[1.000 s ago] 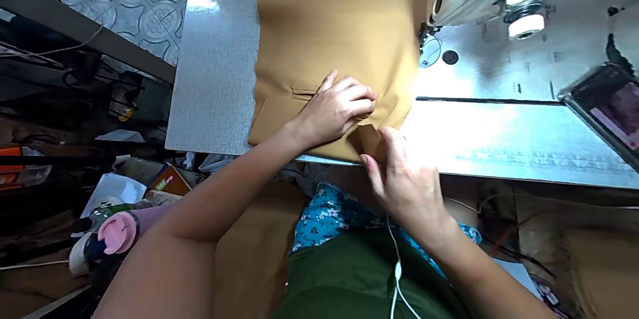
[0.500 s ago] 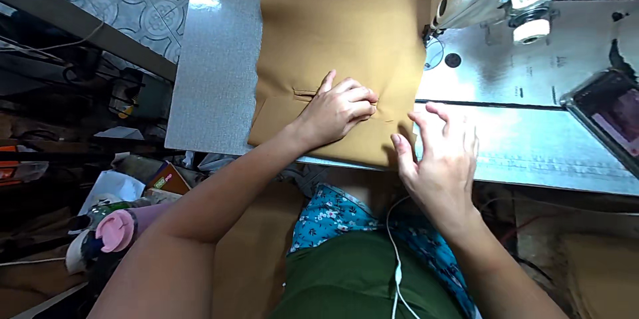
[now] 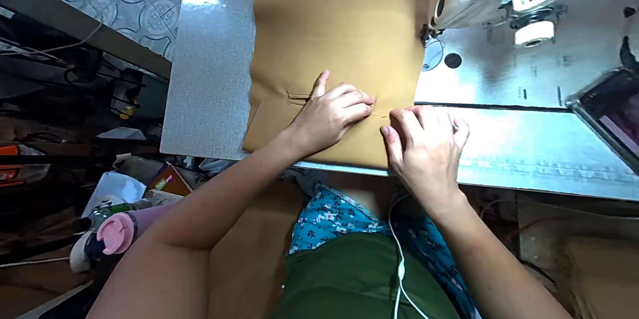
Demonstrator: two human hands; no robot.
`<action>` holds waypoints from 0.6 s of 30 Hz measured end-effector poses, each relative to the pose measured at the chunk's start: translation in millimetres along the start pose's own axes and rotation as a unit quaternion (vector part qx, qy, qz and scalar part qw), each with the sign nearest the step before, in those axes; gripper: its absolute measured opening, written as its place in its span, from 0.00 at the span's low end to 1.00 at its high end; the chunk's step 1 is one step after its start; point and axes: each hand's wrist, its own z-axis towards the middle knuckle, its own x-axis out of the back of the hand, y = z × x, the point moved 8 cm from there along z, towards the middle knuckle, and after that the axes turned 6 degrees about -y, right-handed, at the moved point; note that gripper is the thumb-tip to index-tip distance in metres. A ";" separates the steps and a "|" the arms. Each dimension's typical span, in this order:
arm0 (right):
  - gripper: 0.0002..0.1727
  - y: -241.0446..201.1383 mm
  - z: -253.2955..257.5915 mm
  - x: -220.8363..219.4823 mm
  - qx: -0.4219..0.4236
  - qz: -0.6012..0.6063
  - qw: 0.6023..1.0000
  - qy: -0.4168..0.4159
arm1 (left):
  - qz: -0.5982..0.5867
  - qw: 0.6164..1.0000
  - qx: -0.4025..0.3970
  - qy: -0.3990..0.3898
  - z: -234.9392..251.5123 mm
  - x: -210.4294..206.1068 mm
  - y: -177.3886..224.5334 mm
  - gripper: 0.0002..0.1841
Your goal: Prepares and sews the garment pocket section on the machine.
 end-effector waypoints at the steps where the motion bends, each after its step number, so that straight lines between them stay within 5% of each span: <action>1: 0.23 3.4 0.2 1.4 -0.022 0.004 1.000 -0.004 | 0.009 1.000 -0.001 0.002 -0.3 -0.3 0.7 0.12; 5: 0.27 25.1 -1.1 3.4 -0.134 0.014 0.990 -0.036 | 0.004 1.000 0.001 -0.001 0.0 -0.9 -0.1 0.11; 8: 0.16 19.1 3.2 -1.4 -0.103 0.062 0.992 -0.039 | -0.010 1.000 0.000 -0.005 0.1 -1.1 -0.7 0.11; 18: 0.19 -14.3 -6.6 14.3 -0.016 0.120 0.993 -0.003 | -0.016 1.000 0.003 -0.009 0.8 0.0 -0.9 0.12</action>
